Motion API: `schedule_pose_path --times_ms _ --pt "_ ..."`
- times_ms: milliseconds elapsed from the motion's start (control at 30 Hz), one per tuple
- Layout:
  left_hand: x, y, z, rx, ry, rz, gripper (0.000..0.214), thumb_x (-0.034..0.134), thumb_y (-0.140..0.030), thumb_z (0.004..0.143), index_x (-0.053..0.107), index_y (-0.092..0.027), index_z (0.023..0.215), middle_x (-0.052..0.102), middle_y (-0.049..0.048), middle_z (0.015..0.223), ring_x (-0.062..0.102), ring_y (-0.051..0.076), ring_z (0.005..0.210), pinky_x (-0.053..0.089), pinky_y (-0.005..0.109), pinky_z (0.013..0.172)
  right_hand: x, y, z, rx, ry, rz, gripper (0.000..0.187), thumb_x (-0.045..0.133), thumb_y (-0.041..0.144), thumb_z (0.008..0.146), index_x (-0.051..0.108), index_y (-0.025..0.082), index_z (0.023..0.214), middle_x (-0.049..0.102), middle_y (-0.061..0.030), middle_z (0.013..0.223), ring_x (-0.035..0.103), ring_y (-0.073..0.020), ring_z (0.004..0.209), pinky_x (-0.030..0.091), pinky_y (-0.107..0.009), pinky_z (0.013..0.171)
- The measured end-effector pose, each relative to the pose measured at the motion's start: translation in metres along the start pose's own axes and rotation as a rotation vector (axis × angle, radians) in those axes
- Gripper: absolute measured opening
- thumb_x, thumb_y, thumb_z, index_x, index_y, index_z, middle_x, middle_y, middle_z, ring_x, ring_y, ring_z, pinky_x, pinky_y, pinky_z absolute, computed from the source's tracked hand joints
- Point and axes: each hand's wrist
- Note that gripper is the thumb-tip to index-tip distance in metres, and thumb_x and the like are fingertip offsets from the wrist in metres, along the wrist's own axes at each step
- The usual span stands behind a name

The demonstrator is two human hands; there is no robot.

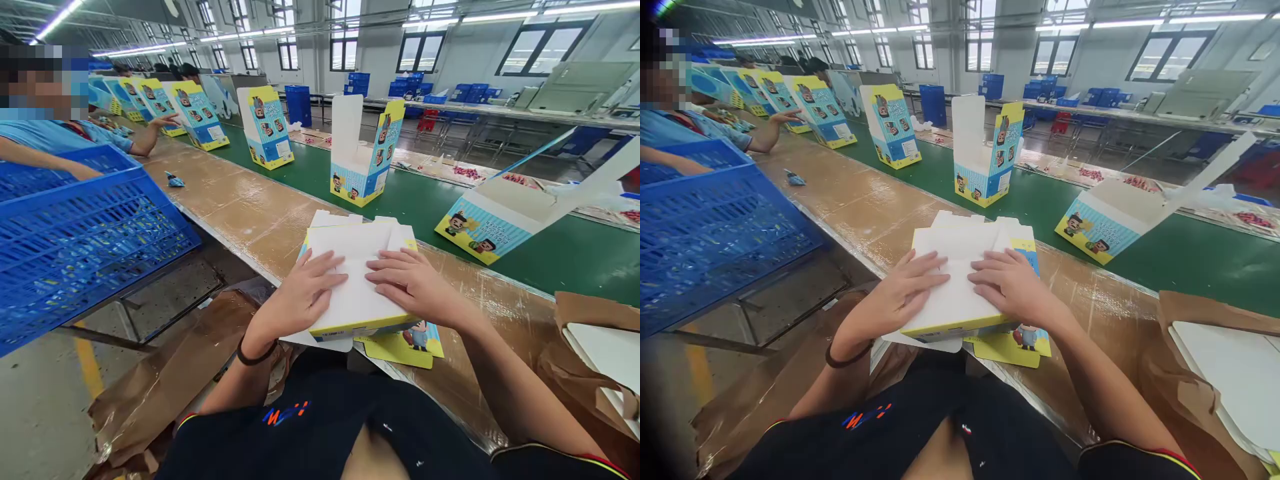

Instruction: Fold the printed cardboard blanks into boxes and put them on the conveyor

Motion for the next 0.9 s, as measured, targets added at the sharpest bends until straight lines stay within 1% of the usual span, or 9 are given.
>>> schedule_pose_path --times_ms 100,200,300,400,533,633,767,833,900 --pt "0.002 -0.001 0.0 0.029 0.074 0.075 0.047 0.048 -0.018 0.087 0.079 -0.03 0.121 0.077 0.0021 0.13 0.056 0.032 0.143 0.024 0.068 0.129 0.001 0.001 0.001 0.013 0.082 -0.035 0.031 0.055 0.041 0.101 0.08 0.033 0.118 0.073 -0.0019 0.13 0.046 -0.0402 0.148 0.017 -0.079 0.122" --pt "0.003 0.0 0.001 0.035 0.057 0.089 0.045 0.052 -0.019 0.084 0.082 -0.032 0.114 0.081 0.0003 0.12 0.061 0.032 0.137 0.024 0.068 0.129 0.0 0.003 0.003 0.003 0.119 -0.016 0.031 0.053 0.04 0.1 0.081 0.035 0.112 0.076 0.0004 0.123 0.052 -0.0388 0.143 0.009 -0.078 0.124" --pt "0.004 0.001 0.002 0.027 0.05 0.076 0.041 0.052 -0.024 0.087 0.082 -0.033 0.113 0.081 0.0001 0.117 0.063 0.032 0.132 0.025 0.067 0.129 0.0 0.002 0.002 0.025 0.087 0.034 0.029 0.056 0.04 0.097 0.081 0.034 0.109 0.077 -0.0006 0.121 0.057 -0.0366 0.138 0.008 -0.075 0.126" --pt "0.004 0.001 0.0 -0.001 0.019 0.054 0.037 0.051 -0.032 0.092 0.081 -0.033 0.115 0.077 0.0009 0.127 0.06 0.032 0.135 0.025 0.065 0.129 0.003 -0.003 -0.003 0.094 -0.069 0.182 0.03 0.063 0.048 0.094 0.078 0.031 0.113 0.07 -0.0033 0.137 0.054 -0.0339 0.141 0.016 -0.067 0.129" --pt "0.005 0.001 0.0 -0.023 0.009 0.059 0.037 0.051 -0.04 0.095 0.08 -0.032 0.117 0.077 0.0034 0.126 0.053 0.035 0.142 0.018 0.067 0.13 0.011 -0.013 -0.01 0.326 -0.385 0.532 0.073 0.063 0.073 0.088 0.052 0.033 0.148 0.04 -0.0056 0.166 0.034 -0.0302 0.156 0.026 -0.055 0.13" --pt "0.006 0.003 0.004 -0.012 0.038 0.054 0.037 0.051 -0.041 0.095 0.079 -0.031 0.118 0.076 0.0047 0.124 0.054 0.036 0.14 0.013 0.069 0.129 0.019 -0.017 -0.009 0.507 -0.37 0.738 0.097 0.056 0.085 0.084 0.031 0.031 0.16 0.031 -0.0086 0.17 0.029 -0.0322 0.158 0.03 -0.055 0.129" --pt "0.014 0.012 0.007 -0.024 -0.045 -0.037 0.043 0.053 -0.049 0.096 0.072 -0.033 0.131 0.051 0.004 0.162 0.036 0.037 0.155 0.011 0.066 0.131 0.03 -0.016 -0.003 0.518 -0.347 0.772 0.1 0.052 0.086 0.085 0.02 0.033 0.163 0.019 -0.0066 0.175 0.021 -0.0308 0.161 0.032 -0.053 0.129" --pt "0.022 0.017 0.005 -0.055 -0.17 -0.145 0.059 0.057 -0.058 0.094 0.059 -0.033 0.147 0.033 0.0053 0.173 0.022 0.037 0.161 0.015 0.064 0.131 0.032 -0.016 0.0 0.542 -0.384 0.82 0.096 0.046 0.085 0.088 0.017 0.033 0.164 0.018 -0.0064 0.175 0.024 -0.0297 0.16 0.036 -0.052 0.127" --pt "0.032 0.021 0.002 -0.104 -0.322 -0.287 0.077 0.06 -0.068 0.09 0.046 -0.033 0.156 0.025 0.0073 0.176 0.016 0.038 0.163 0.018 0.061 0.131 0.031 -0.018 0.003 0.581 -0.379 0.892 0.092 0.042 0.082 0.09 0.017 0.033 0.164 0.022 -0.0061 0.174 0.031 -0.0293 0.158 0.043 -0.052 0.123"
Point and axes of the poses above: each hand's wrist, its own z-axis towards the middle knuckle, its own x-axis out of the palm, y = z × x
